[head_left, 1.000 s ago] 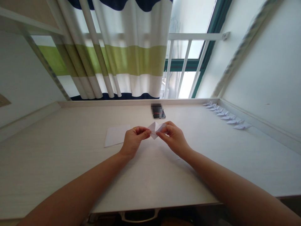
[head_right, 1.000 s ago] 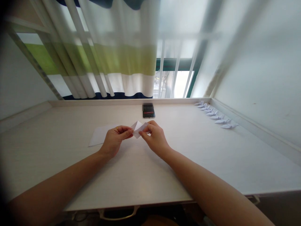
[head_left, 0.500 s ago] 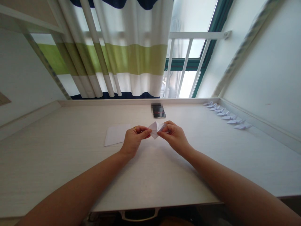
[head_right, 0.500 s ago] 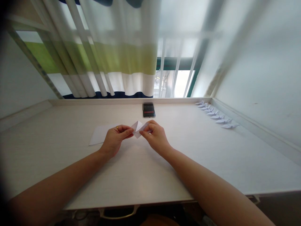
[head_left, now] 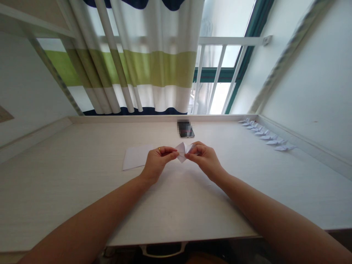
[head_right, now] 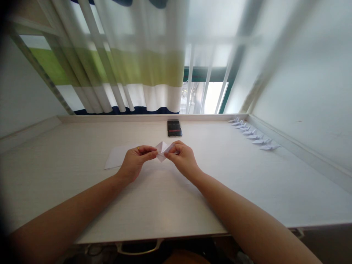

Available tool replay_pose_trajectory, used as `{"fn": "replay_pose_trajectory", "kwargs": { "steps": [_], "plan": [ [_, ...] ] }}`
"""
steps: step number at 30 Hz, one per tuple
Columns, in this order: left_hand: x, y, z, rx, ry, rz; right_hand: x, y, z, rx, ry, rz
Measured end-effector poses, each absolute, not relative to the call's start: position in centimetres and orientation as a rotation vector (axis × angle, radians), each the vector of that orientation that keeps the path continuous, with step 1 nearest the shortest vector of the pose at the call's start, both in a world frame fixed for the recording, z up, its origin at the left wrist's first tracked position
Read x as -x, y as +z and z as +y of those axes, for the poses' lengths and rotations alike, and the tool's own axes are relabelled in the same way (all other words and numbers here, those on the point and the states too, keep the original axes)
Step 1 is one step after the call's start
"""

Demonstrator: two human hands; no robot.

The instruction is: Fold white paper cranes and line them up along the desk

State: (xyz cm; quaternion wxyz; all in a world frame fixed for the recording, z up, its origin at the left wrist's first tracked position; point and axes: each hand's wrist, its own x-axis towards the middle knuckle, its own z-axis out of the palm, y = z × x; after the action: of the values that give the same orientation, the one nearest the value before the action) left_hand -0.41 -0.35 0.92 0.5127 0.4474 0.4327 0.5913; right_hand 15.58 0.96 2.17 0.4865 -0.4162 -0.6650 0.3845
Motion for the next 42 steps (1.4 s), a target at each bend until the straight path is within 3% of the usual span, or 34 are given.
{"fn": "replay_pose_trajectory", "kwargs": {
  "steps": [42],
  "plan": [
    [0.07,1.75,-0.64,-0.779,1.402,0.904,-15.44,2.30,0.77,0.977,0.888,-1.638]
  ]
}}
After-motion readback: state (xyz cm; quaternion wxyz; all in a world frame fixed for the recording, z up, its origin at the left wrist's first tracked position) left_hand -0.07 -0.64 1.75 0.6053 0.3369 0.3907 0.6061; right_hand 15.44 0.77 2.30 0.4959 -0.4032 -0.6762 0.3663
